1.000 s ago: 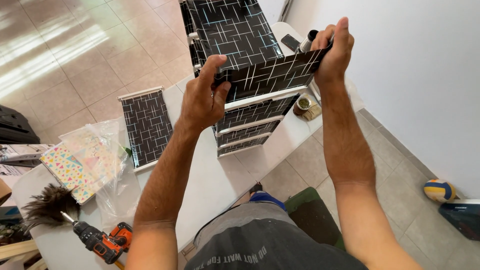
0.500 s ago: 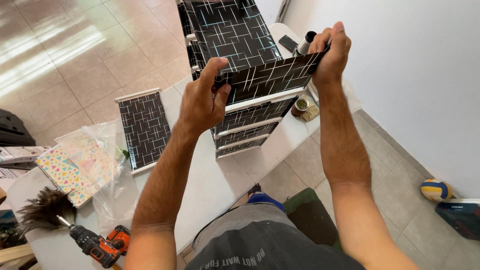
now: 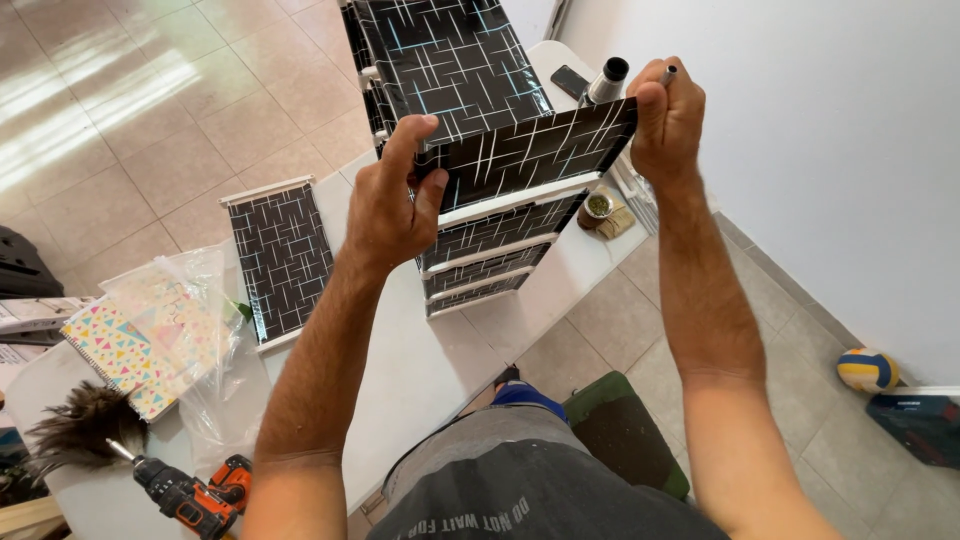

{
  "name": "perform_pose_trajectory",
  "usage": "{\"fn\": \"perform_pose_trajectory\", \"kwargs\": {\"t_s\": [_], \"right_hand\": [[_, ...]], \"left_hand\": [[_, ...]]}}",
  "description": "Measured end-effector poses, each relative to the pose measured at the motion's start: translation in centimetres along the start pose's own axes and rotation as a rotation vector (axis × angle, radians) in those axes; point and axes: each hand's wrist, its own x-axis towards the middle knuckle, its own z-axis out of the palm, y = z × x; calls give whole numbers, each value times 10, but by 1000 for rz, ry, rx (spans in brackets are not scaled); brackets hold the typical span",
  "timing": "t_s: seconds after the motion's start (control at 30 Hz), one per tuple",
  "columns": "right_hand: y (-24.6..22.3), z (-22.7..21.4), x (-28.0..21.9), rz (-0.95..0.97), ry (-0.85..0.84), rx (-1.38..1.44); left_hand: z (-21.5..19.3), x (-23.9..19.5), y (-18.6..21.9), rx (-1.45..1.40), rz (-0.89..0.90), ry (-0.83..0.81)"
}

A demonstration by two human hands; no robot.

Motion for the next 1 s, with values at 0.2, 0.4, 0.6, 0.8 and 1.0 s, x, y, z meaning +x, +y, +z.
{"fn": "perform_pose_trajectory", "kwargs": {"t_s": [0.2, 0.4, 0.6, 0.8, 1.0], "right_hand": [[-35, -28, 9, 113, -229, -19], [-42, -39, 10, -58, -270, -364], [-27, -47, 5, -225, -327, -510], [-73, -45, 20, 13, -503, -467], [-68, -43, 18, -77, -514, -462]], "left_hand": [[0, 1, 1, 0, -10, -10], [1, 0, -2, 9, 17, 9], [-1, -1, -3, 36, 7, 0], [0, -3, -5, 28, 33, 14], [0, -3, -7, 41, 43, 19]]}}
